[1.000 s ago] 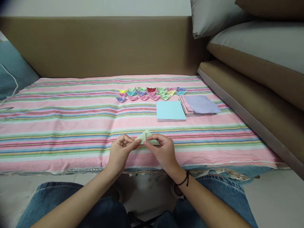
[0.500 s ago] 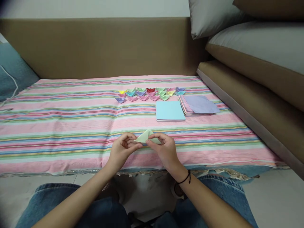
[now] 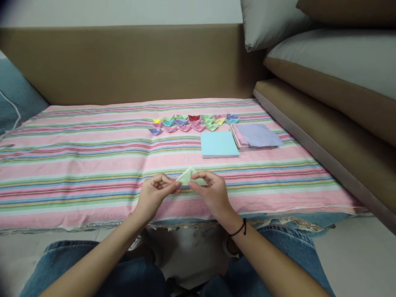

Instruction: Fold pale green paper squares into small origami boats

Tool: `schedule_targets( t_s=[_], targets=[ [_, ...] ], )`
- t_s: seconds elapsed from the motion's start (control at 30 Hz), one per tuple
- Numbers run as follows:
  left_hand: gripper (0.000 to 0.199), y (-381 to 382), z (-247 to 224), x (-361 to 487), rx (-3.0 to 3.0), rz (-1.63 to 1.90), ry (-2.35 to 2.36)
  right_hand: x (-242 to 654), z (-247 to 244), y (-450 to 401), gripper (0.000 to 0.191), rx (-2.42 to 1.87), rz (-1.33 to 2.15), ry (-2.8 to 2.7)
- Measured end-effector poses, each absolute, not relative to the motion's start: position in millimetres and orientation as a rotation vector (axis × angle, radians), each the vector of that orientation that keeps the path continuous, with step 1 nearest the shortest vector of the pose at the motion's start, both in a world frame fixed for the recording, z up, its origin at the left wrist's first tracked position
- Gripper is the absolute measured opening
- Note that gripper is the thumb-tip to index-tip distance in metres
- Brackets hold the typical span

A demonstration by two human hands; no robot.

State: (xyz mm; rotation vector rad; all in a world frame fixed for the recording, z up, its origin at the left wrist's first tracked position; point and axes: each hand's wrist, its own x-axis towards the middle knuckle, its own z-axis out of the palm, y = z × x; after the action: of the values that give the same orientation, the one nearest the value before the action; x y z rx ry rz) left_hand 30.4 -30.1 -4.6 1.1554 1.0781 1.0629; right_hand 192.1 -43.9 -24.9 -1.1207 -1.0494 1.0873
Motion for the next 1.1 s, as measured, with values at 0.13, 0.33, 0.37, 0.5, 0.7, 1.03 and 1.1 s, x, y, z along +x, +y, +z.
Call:
schedule_targets(
  t_s=[0.13,0.33,0.37,0.5,0.7,1.03,1.1],
  targets=[
    [0.028,-31.6,-2.4,32.4,1.119,1.082,1.018,191.5,-25.3,-43.4,0.019,-1.106,1.081,-1.061],
    [0.043,-30.1,-1.3,30.0,1.041,1.076,0.914,192.9,-23.5,-43.3,0.038,-1.025,1.196,-0.984],
    [0.044,-29.7,-1.5,29.1,1.039,1.064,0.908,193.5,-23.5,-43.3,0.039,-1.027,1.202,-0.981],
    [0.044,-30.1,-2.8,29.2,1.047,1.02,0.894,194.0,-24.7,-44.3,0.041,-1.041,1.194,-1.003],
    [0.055,-34.9,-9.1,36.6,1.157,1.059,1.009,187.3,-26.4,-48.0,0.038,-1.045,1.183,-1.05],
    [0.051,-31.4,-3.6,30.4,1.196,0.999,0.925,190.0,-20.3,-45.8,0.042,-1.019,1.289,-1.064],
    [0.051,-29.9,-2.2,28.4,1.185,0.961,0.917,192.5,-19.6,-44.8,0.043,-1.014,1.309,-1.061]
  ],
)
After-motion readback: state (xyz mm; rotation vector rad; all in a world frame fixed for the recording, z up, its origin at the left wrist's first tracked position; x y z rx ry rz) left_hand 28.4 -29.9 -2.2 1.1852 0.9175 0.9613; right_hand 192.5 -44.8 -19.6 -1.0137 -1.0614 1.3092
